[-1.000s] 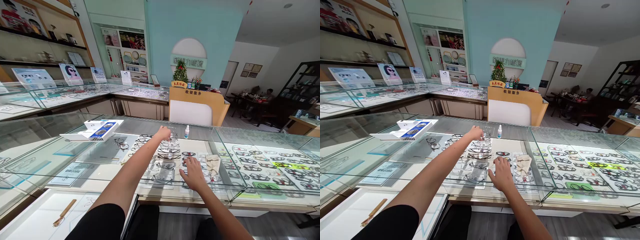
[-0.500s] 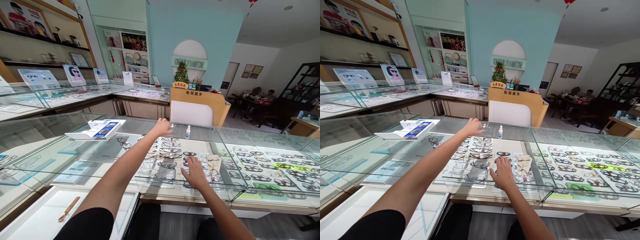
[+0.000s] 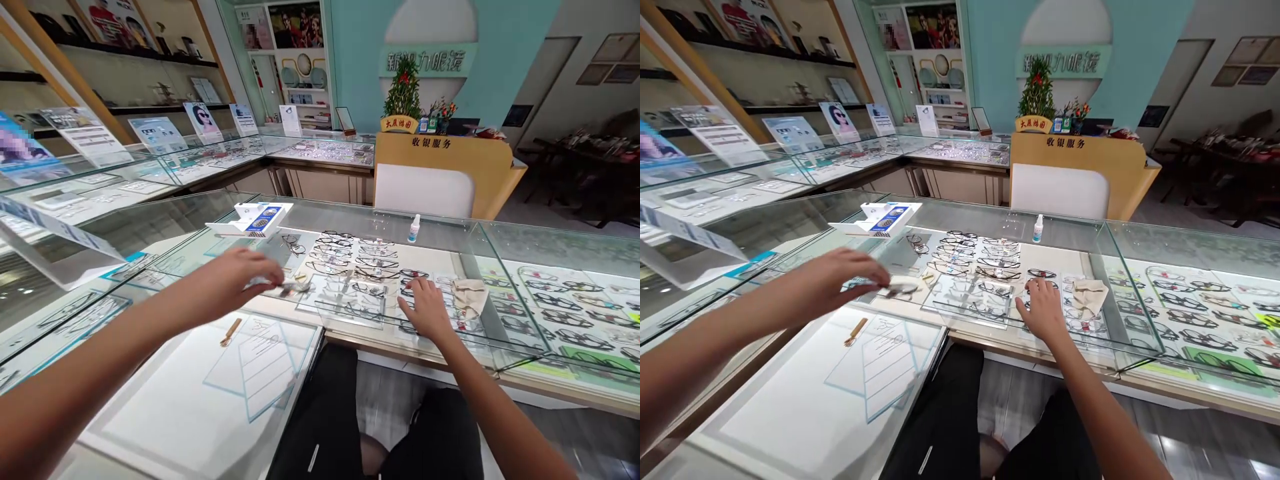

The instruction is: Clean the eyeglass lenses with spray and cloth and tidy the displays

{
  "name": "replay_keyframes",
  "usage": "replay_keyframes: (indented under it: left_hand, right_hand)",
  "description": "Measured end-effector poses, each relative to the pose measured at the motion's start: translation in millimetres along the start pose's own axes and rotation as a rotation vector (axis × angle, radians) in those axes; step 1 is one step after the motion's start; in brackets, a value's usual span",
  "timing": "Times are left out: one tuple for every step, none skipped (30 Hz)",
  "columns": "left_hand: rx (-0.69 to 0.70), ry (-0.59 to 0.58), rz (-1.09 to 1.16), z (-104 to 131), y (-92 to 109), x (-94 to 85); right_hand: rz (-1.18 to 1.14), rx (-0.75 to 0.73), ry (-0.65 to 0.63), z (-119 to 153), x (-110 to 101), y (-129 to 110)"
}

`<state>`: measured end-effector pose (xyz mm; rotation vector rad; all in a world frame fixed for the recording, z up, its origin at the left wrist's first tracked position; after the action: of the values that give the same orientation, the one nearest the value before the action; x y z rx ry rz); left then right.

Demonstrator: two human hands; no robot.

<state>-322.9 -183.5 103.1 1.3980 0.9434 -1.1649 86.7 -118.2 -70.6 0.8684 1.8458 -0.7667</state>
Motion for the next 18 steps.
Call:
replay_keyframes:
  left_hand:
    - [-0.037, -0.062, -0.001, 15, -17, 15.7]
    - [-0.075, -0.114, 0.000, 29, -33, 33.2]
    - [-0.117, -0.157, 0.009, 39, -47, 52.1]
    - [-0.153, -0.207, 0.023, 47, -60, 72.5]
    - [-0.186, -0.256, 0.046, 52, -71, 93.3]
    - [-0.215, -0.278, 0.070, 55, -81, 112.8]
    - [-0.240, -0.279, 0.086, 54, -89, 130.7]
    - [-0.254, -0.271, 0.082, 51, -96, 147.4]
    - [-0.260, -0.247, 0.066, 45, -101, 162.0]
    - [-0.259, -0.216, 0.044, 37, -106, 174.8]
    - [-0.248, -0.185, 0.022, 27, -109, 186.1]
    - [-0.234, -0.156, 0.003, 16, -111, 196.0]
    - [-0.224, -0.124, -0.009, 3, -113, 204.2]
    - [-0.225, -0.088, -0.017, -11, -114, 210.9]
    - [-0.238, -0.049, -0.021, -26, -114, 216.3]
    - [-0.260, -0.012, -0.025, -42, -115, 220.8]
    - [-0.281, 0.018, -0.027, -57, -114, 224.9]
    - [-0.292, 0.042, -0.027, -74, -113, 228.5]
  right_hand:
    - [0.005, 0.001, -0.001, 0, 0, 0]
    - [0.009, 0.004, -0.002, 1, 0, 0]
    - [0.012, 0.006, -0.006, 1, 0, 0]
    - [0.016, 0.009, -0.011, 1, 0, 0]
    - [0.019, 0.012, -0.017, 1, -1, -1]
    - [0.022, 0.013, -0.023, 1, -1, -1]
    - [0.023, 0.012, -0.027, 1, -1, -2]
    - [0.024, 0.011, -0.030, 1, -2, -2]
    - [0.021, 0.006, -0.031, 2, -2, -2]
    - [0.015, 0.001, -0.030, 3, -3, -1]
    - [0.012, -0.004, -0.024, 4, -4, 1]
    - [0.013, -0.007, -0.013, 5, -6, 4]
    - [0.020, -0.010, -0.001, 7, -8, 7]
    - [0.030, -0.010, 0.011, 9, -10, 10]
    - [0.038, -0.009, 0.021, 12, -12, 12]
    - [0.042, -0.006, 0.028, 14, -13, 15]
    - [0.040, -0.004, 0.028, 16, -14, 16]
    - [0.037, -0.001, 0.026, 17, -14, 17]
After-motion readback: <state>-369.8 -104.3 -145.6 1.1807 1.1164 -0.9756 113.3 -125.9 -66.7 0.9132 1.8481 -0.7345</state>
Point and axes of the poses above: each hand's wrist, its own z-axis away from the middle knuckle, its own x-axis out of the palm, y = z × x, the point moved 5 cm from there along -z, towards the middle knuckle, and after that the axes turned 13 degrees about -x, right-handed, at the moved point
